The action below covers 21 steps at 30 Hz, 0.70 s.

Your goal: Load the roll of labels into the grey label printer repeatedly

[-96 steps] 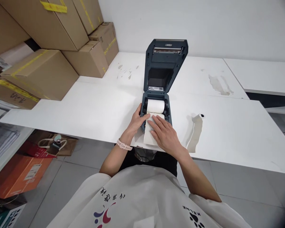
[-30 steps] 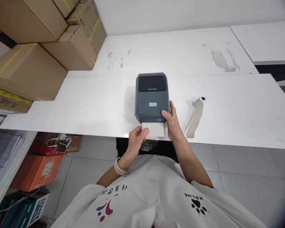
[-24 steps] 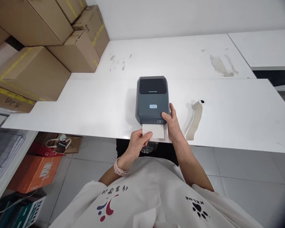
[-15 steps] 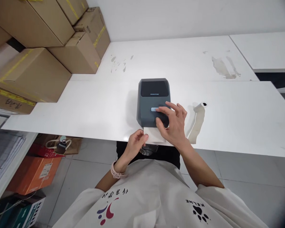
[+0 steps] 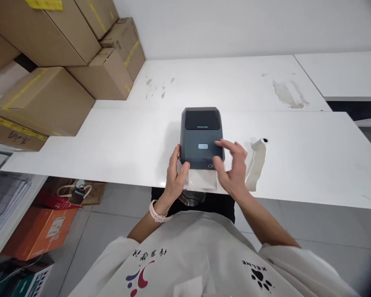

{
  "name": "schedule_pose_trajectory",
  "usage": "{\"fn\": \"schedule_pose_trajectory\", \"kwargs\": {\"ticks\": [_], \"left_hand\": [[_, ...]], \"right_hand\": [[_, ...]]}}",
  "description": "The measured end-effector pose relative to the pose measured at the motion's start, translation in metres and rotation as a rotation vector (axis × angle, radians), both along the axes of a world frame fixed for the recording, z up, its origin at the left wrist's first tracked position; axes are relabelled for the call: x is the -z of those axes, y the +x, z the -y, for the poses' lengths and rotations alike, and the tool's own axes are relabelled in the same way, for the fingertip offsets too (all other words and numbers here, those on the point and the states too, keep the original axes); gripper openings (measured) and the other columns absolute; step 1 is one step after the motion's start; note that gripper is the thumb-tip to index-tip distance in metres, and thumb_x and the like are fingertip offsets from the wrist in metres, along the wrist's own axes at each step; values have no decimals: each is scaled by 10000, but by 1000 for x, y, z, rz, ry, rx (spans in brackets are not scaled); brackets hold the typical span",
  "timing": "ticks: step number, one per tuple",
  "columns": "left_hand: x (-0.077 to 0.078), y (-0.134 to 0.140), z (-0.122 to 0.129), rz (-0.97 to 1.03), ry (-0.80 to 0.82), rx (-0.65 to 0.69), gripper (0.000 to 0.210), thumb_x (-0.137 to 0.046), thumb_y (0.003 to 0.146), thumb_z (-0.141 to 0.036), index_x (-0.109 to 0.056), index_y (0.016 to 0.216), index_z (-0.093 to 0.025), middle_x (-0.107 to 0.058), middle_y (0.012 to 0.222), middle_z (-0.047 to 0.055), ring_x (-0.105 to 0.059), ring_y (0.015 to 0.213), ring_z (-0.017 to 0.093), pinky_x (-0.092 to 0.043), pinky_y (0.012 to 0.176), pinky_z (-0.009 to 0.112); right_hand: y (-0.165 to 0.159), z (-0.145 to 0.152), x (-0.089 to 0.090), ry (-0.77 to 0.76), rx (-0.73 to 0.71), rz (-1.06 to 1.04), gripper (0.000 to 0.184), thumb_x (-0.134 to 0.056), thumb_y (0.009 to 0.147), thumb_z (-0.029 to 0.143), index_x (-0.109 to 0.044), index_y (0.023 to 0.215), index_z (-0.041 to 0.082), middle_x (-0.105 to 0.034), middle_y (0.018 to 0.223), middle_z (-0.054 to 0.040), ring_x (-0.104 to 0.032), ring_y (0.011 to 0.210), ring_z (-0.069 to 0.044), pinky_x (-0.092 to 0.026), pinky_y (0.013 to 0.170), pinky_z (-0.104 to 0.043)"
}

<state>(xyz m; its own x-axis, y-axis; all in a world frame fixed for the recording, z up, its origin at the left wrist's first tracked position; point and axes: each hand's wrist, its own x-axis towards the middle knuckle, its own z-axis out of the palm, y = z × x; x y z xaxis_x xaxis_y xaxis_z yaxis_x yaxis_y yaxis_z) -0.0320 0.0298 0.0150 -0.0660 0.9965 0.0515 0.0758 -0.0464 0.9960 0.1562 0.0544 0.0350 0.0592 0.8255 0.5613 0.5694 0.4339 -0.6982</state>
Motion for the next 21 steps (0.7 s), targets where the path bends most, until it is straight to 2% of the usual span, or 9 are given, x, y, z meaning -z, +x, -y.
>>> {"fn": "schedule_pose_trajectory", "kwargs": {"ticks": [2, 5, 8, 11, 16, 19, 21], "left_hand": [[2, 0, 0, -9, 18, 12, 663, -520, 1022, -550, -351, 1633, -354, -296, 1758, 16, -226, 1646, 277, -226, 1354, 462], [8, 1, -1, -25, 84, 25, 672, -478, 1038, -549, -301, 1655, -349, -238, 1777, 3, -172, 1661, 254, -176, 1369, 445], [16, 3, -3, -12, 131, 31, 670, -435, 1051, -547, -254, 1668, -360, -199, 1786, -10, -134, 1668, 241, -167, 1369, 438], [21, 3, -4, -27, 175, 1, 651, -424, 1045, -571, -312, 1651, -360, -217, 1782, -13, -80, 1673, 255, -146, 1369, 448], [18, 0, -7, -46, 233, -28, 621, -401, 1045, -591, -405, 1615, -345, -241, 1774, 2, -113, 1669, 284, -153, 1366, 471], [4, -5, -25, -18, 335, -22, 609, -378, 1047, -604, -452, 1592, -343, -323, 1747, 2, -202, 1652, 294, -214, 1353, 465], [-11, -9, -47, 13, 429, -6, 615, -377, 1039, -625, -464, 1582, -350, -410, 1707, 4, -299, 1621, 290, -271, 1333, 443]], "right_hand": [[8, 6, 14, -143, 86, -266, 452, -484, 1037, 526, -579, 1426, 317, -641, 1468, -76, -537, 1433, -297, -341, 1247, -603], [10, 11, 33, -381, 21, -507, 562, -381, 1057, 615, -551, 1501, 315, -536, 1604, -50, -454, 1522, -272, -310, 1286, -566], [3, 12, 43, -428, -24, -541, 639, -367, 1050, 656, -455, 1589, 324, -432, 1686, -30, -365, 1583, -252, -243, 1325, -538], [0, 13, 46, -408, -29, -503, 667, -357, 1049, 667, -402, 1620, 326, -364, 1722, -29, -301, 1613, -243, -193, 1339, -541], [6, 14, 38, -378, -24, -360, 665, -320, 1044, 689, -399, 1617, 361, -355, 1725, -23, -225, 1639, -278, -139, 1329, -605], [11, 4, 19, -296, -1, -225, 675, -270, 1040, 710, -397, 1610, 373, -394, 1698, -41, -271, 1618, -320, -178, 1298, -662], [12, -13, 2, -191, 3, -118, 703, -231, 1039, 718, -316, 1643, 370, -366, 1705, -56, -285, 1609, -333, -211, 1284, -669]]}}
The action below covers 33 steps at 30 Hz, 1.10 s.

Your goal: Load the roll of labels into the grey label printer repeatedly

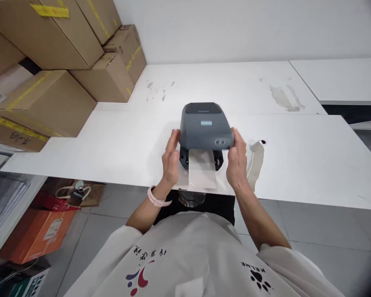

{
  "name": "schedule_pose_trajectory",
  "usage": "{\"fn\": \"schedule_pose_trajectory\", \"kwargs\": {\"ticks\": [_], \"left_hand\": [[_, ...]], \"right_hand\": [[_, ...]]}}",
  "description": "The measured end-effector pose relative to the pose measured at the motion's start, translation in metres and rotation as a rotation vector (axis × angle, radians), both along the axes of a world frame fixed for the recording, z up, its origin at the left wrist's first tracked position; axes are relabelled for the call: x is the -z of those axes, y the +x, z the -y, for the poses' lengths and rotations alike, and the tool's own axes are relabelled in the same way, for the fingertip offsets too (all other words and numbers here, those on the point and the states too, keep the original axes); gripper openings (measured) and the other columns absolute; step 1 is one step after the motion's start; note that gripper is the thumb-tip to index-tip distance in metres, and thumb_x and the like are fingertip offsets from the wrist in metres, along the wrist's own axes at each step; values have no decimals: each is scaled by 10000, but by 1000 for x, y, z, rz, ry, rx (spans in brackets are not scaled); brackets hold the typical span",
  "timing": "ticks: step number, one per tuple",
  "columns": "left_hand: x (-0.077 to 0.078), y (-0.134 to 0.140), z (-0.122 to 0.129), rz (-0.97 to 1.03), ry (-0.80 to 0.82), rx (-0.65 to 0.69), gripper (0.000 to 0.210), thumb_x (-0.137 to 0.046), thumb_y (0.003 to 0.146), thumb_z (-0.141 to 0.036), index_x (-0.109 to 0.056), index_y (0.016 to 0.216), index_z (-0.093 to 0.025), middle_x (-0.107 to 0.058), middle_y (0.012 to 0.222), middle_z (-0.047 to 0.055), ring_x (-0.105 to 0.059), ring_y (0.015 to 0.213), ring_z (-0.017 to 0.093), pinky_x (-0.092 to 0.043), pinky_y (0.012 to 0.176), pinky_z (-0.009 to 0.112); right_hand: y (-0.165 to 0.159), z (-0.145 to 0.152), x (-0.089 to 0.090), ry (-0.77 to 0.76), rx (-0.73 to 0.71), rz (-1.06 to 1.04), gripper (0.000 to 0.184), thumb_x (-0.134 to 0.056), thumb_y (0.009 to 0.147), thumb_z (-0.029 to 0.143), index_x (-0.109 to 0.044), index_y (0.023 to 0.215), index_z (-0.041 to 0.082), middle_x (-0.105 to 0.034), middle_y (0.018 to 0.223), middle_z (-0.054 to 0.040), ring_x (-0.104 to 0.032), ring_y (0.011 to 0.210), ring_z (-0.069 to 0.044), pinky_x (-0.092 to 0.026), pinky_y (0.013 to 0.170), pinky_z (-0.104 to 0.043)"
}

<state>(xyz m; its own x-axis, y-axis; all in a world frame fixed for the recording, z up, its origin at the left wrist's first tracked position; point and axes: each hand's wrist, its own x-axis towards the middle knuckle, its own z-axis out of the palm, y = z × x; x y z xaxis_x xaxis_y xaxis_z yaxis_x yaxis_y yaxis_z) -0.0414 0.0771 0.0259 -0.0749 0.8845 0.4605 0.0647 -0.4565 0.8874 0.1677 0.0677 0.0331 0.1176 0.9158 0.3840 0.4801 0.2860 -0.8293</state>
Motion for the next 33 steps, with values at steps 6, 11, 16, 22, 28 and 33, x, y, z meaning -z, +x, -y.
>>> {"fn": "schedule_pose_trajectory", "kwargs": {"ticks": [6, 11, 16, 22, 28, 33], "left_hand": [[-28, -12, -64, -215, -111, -17, 629, -600, 962, -527, -469, 1548, -338, -483, 1653, 47, -413, 1551, 319, -383, 1236, 468], [-23, -13, -64, -596, -441, -74, 678, -625, 860, -345, -524, 1517, -216, -605, 1475, 147, -525, 1371, 348, -485, 1056, 466], [-26, -11, -68, -684, -609, -32, 681, -592, 828, -290, -551, 1493, -148, -716, 970, 76, -657, 920, 257, -481, 801, 362], [-28, -8, -81, -754, -591, -6, 583, -574, 794, -209, -639, 1370, -151, -648, 792, 35, -606, 764, 225, -388, 659, 320], [-24, -7, -81, -762, -550, 12, 554, -543, 786, -177, -654, 1328, -147, -596, 752, 25, -544, 707, 216, -347, 651, 326], [-16, -8, -79, -640, -521, 20, 586, -522, 798, -196, -641, 1371, -156, -536, 704, 1, -492, 660, 193, -338, 640, 318]], "right_hand": [[-7, -87, -52, 235, 49, 304, 787, -212, 1040, 705, 90, 1686, 370, -199, 1752, -74, -200, 1621, -382, -223, 1243, -711], [-9, -121, -91, 236, 110, 482, 837, -324, 1049, 628, 27, 1693, 226, -169, 1758, -149, -160, 1620, -376, -211, 1250, -665], [-16, -114, -96, 225, -184, 771, 615, -505, 1004, 373, -389, 1574, 174, -532, 1559, -171, -430, 1479, -377, -378, 1171, -580], [-37, -144, -62, -396, -657, 1121, 1018, -748, 821, 367, -217, 1672, 195, -665, 1409, -213, -674, 1201, -422, -542, 951, -507], [-13, -155, -76, -420, -844, 816, 1187, -838, 705, 415, -192, 1695, 300, -447, 1665, -97, -546, 1416, -394, -501, 1116, -495], [69, -137, -109, -312, -811, 455, 900, -881, 674, 441, -529, 1493, 317, -560, 1552, -70, -551, 1374, -342, -465, 1143, -467]]}}
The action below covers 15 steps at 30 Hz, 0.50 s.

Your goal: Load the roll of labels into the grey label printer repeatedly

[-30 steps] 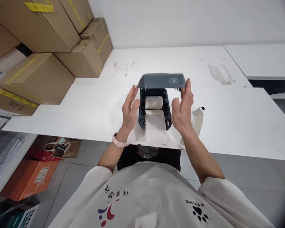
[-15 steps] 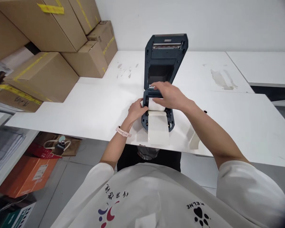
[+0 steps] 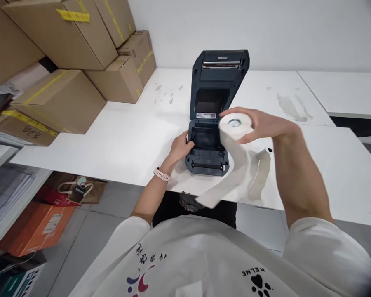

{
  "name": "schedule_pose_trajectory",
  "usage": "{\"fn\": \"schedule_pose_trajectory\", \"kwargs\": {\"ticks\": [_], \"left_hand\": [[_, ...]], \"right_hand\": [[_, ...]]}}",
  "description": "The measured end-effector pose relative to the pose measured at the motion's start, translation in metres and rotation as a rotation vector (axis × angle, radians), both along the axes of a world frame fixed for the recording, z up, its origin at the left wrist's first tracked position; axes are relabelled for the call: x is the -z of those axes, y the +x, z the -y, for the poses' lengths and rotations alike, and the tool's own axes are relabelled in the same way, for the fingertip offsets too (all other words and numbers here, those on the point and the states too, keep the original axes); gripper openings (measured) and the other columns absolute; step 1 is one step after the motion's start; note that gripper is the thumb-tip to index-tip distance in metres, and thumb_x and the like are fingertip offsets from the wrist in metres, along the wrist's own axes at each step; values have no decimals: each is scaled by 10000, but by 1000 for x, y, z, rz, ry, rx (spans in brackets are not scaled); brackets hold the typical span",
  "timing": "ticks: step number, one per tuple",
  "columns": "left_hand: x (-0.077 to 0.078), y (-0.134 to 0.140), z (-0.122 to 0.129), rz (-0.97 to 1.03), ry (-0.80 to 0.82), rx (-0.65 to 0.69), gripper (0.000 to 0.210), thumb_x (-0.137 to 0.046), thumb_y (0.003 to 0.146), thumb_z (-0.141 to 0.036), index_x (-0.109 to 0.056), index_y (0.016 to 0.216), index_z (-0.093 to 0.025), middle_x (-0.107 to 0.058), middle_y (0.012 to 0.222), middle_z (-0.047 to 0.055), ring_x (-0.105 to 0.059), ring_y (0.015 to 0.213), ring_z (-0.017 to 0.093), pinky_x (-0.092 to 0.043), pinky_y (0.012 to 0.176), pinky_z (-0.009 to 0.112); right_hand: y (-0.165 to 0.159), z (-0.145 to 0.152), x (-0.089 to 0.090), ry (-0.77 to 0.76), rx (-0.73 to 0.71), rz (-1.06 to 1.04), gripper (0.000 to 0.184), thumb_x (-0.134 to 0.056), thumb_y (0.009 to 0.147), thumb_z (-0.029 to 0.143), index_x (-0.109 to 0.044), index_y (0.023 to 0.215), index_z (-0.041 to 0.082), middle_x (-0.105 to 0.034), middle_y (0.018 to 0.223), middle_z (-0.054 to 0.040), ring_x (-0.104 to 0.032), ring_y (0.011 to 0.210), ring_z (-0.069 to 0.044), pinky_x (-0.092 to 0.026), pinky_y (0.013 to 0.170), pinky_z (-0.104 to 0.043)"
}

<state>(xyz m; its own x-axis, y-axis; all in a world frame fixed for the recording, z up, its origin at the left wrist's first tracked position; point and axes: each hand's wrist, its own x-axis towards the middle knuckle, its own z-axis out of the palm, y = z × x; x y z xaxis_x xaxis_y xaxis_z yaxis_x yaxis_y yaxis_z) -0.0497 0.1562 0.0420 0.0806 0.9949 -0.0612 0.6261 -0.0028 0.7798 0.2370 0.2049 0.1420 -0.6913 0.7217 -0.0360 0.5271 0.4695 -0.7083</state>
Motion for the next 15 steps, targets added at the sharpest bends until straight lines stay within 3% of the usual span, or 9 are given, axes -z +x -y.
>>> {"fn": "schedule_pose_trajectory", "kwargs": {"ticks": [3, 8, 11, 15], "left_hand": [[3, 1, 1, 74, 6, -15, 622, -518, 783, -191, -633, 1392, -145, -509, 687, -6, -479, 655, 188, -348, 641, 314], [6, 2, 1, 103, 8, -37, 640, -537, 765, -192, -636, 1394, -130, -545, 693, 5, -477, 675, 190, -382, 667, 313], [10, 2, 0, 139, 3, -46, 663, -541, 759, -190, -623, 1414, -127, -570, 720, 10, -494, 693, 190, -396, 675, 307], [17, 1, -2, 175, 5, -45, 679, -535, 757, -186, -611, 1430, -128, -542, 710, -7, -484, 679, 177, -382, 657, 294]], "right_hand": [[49, 1, 6, -64, 222, -85, 761, -898, 657, 373, -604, 1354, 295, -589, 1494, -107, -574, 1298, -311, -528, 988, -405], [96, -22, 63, -275, 532, -209, 821, -899, 578, 245, -561, 1323, 316, -661, 1338, -86, -629, 1096, -248, -519, 923, -381], [102, -32, 92, -324, 600, -215, 814, -903, 558, 218, -563, 1291, 316, -677, 1222, -56, -618, 988, -221, -518, 879, -350], [106, -27, 107, -340, 605, -287, 746, -893, 620, 234, -581, 1295, 295, -651, 1266, -89, -619, 1021, -211, -519, 865, -327]]}}
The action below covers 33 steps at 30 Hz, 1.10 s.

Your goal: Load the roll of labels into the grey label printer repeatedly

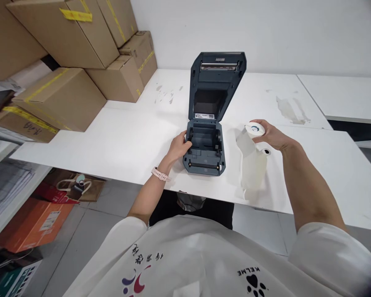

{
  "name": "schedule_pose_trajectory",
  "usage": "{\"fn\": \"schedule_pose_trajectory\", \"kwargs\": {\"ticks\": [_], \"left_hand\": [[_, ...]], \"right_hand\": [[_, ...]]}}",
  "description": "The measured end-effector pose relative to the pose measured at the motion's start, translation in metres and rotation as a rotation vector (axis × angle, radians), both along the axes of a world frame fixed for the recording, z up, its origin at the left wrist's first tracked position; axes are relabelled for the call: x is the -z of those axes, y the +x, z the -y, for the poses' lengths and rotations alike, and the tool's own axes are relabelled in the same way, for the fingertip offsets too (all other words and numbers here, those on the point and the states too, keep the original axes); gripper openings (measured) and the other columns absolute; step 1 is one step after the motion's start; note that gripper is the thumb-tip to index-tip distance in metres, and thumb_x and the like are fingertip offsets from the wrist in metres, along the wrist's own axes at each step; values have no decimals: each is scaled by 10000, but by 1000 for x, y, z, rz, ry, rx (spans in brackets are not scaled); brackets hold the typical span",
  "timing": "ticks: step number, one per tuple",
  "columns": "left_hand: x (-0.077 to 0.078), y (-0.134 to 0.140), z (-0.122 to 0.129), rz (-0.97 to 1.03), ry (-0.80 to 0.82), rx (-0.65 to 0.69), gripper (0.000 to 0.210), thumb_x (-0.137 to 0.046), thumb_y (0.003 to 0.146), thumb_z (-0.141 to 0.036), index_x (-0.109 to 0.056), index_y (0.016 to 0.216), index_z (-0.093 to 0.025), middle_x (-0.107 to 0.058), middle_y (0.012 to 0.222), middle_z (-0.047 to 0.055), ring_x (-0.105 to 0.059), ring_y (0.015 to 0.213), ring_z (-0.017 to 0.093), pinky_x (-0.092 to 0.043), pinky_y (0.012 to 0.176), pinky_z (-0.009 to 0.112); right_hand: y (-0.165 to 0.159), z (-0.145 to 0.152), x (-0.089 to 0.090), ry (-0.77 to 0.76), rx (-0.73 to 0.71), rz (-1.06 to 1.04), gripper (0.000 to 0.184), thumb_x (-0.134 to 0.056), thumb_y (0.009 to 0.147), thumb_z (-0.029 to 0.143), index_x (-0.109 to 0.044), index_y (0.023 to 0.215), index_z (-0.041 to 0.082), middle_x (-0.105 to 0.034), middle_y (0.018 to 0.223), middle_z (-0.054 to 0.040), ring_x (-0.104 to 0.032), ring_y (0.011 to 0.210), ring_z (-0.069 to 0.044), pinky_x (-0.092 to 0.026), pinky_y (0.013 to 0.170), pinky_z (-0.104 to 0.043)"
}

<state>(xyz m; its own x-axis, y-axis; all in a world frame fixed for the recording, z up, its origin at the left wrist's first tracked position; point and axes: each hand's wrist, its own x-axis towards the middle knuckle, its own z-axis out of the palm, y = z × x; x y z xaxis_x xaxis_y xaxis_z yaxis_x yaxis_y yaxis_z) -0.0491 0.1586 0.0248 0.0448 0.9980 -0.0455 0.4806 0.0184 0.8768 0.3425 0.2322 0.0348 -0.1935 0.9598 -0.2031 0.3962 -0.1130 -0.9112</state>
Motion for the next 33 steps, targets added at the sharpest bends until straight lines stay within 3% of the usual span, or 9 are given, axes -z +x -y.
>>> {"fn": "schedule_pose_trajectory", "kwargs": {"ticks": [7, 11, 13, 17, 19, 22, 24, 29, 33], "left_hand": [[10, -2, -3, 81, 19, -4, 678, -541, 754, -175, -607, 1429, -143, -636, 796, 20, -534, 714, 175, -427, 691, 289], [12, -1, -2, 117, 18, 4, 669, -548, 758, -174, -605, 1425, -145, -666, 835, 38, -560, 737, 181, -447, 694, 290], [12, -1, -2, 127, 22, -1, 668, -548, 761, -178, -602, 1426, -140, -656, 824, 35, -556, 730, 180, -445, 685, 290], [14, -1, -2, 135, 7, -14, 674, -546, 755, -180, -602, 1425, -132, -610, 778, 10, -527, 703, 166, -422, 671, 280], [15, -1, -3, 150, 5, -13, 677, -548, 755, -181, -599, 1429, -136, -589, 766, -1, -512, 692, 158, -411, 669, 276], [15, -1, -2, 167, 16, -17, 668, -554, 759, -183, -602, 1425, -144, -529, 733, -22, -463, 659, 144, -378, 643, 270], [14, 0, -1, 175, 15, -28, 659, -564, 756, -178, -611, 1413, -139, -474, 704, -36, -429, 639, 137, -343, 612, 268], [15, 1, -1, 233, -23, -47, 669, -575, 753, -173, -607, 1420, -139, -394, 657, -61, -393, 605, 126, -304, 574, 268], [14, 2, -1, 262, -35, -59, 690, -579, 754, -168, -586, 1443, -125, -386, 657, -68, -388, 606, 121, -317, 588, 269]], "right_hand": [[45, 54, 21, 109, 81, -265, 619, -852, 727, 295, -642, 1305, 368, -573, 1526, -170, -568, 1393, -285, -489, 1069, -453], [39, 89, 33, -1, -74, -113, 543, -857, 760, 393, -672, 1270, 370, -591, 1515, -163, -638, 1277, -323, -545, 993, -477], [26, 100, 33, -38, -160, -84, 409, -829, 802, 458, -711, 1176, 341, -679, 1369, -146, -681, 1152, -316, -560, 963, -486], [-1, 106, 3, 132, -284, -240, 418, -823, 765, 615, -763, 1057, 323, -729, 805, -73, -711, 809, -295, -582, 864, -524], [-23, 101, -29, 264, -388, -271, 497, -783, 782, 674, -767, 1136, 326, -717, 744, -70, -693, 722, -280, -573, 772, -497], [-82, 84, -76, 345, -511, 10, 583, -685, 894, 629, -674, 1381, 307, -761, 944, -87, -714, 882, -291, -557, 795, -457], [-130, 69, -91, 383, -579, 304, 573, -593, 966, 558, -607, 1463, 272, -768, 998, -85, -715, 901, -295, -550, 816, -444], [-212, 41, -68, 460, -734, 909, 412, -512, 978, 225, -646, 1352, 115, -739, 1271, -196, -689, 1172, -376, -470, 1016, -496], [-214, 45, -48, 523, -699, 971, 416, -535, 982, 218, -640, 1363, 90, -717, 1310, -222, -662, 1234, -404, -474, 1040, -543]]}}
